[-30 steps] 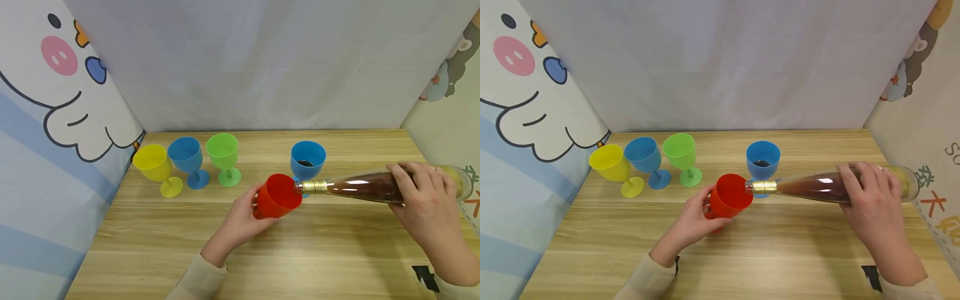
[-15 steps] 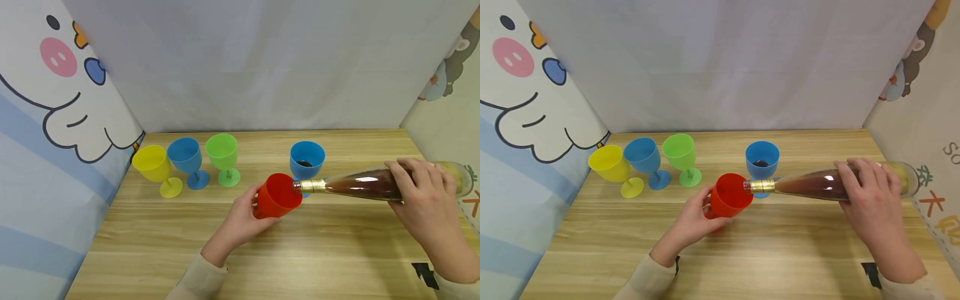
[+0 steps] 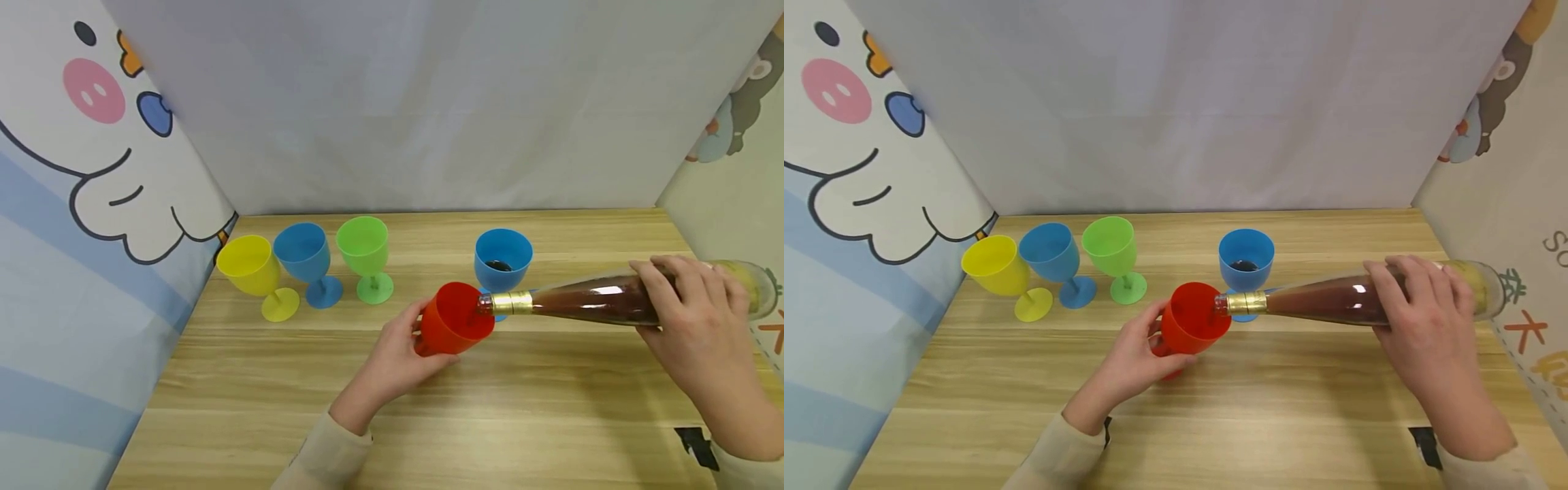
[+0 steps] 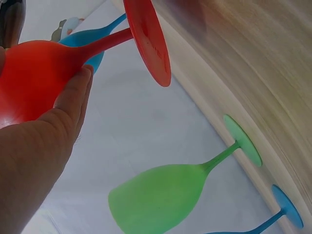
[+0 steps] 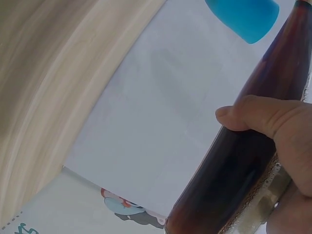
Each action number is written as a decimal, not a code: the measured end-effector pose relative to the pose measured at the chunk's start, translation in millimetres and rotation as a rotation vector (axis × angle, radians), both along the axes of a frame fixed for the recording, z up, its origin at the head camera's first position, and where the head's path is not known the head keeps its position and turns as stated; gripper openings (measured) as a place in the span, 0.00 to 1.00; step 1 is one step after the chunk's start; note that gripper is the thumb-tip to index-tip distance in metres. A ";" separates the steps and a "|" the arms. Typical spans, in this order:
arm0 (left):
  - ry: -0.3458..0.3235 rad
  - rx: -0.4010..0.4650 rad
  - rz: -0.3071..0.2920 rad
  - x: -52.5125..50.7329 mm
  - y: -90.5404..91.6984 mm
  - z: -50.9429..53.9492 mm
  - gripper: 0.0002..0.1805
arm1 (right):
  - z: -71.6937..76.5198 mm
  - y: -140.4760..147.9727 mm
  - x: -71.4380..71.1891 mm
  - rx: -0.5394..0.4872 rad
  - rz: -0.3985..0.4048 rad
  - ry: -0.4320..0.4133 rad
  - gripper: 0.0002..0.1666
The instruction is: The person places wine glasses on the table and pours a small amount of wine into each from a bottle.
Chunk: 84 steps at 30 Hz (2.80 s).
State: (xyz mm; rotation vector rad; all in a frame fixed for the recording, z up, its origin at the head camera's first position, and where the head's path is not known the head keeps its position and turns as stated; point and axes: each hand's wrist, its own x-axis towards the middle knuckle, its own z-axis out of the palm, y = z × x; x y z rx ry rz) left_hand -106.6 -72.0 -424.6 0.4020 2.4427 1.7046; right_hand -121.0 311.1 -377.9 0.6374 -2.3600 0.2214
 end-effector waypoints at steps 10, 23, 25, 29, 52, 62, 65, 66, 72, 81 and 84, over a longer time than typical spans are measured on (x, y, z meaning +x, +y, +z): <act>0.021 0.021 -0.005 -1.2 -0.1 -1.8 0.43 | 0.6 -0.2 -0.3 0.005 -0.008 0.003 0.66; 0.027 -0.014 -0.001 -0.5 -1.3 -1.6 0.43 | 2.0 -1.2 -0.3 0.023 -0.001 -0.009 0.63; 0.032 -0.012 -0.003 -0.3 -1.1 -1.6 0.42 | 2.5 -0.8 -0.4 0.033 0.001 -0.018 0.62; 0.039 -0.013 -0.004 -0.1 -0.9 -1.6 0.42 | 1.3 -0.8 -2.1 0.015 0.003 -0.003 0.62; 0.026 -0.033 0.002 0.8 -0.1 -0.1 0.43 | 3.6 0.4 -2.1 0.046 0.008 -0.042 0.59; 0.028 -0.043 0.000 0.9 -0.2 -0.1 0.43 | 2.2 0.0 -2.2 0.020 0.005 -0.023 0.61; 0.020 -0.049 0.004 1.1 -0.2 0.0 0.43 | 0.8 -0.5 -2.6 -0.002 0.006 -0.005 0.63; 0.019 -0.051 0.006 1.3 -0.2 0.0 0.43 | 0.5 -0.4 -2.7 -0.003 0.005 -0.006 0.64; 0.021 -0.059 0.012 0.9 -0.2 0.0 0.43 | -1.4 -0.4 -3.5 0.005 -0.005 -0.022 0.64; -0.002 -0.005 0.011 1.4 -0.4 -1.9 0.43 | -8.7 -2.4 1.8 -0.005 -0.023 -0.071 0.67; -0.006 0.004 0.016 1.2 -0.5 -2.8 0.43 | -11.8 -3.6 2.8 -0.027 -0.039 -0.094 0.66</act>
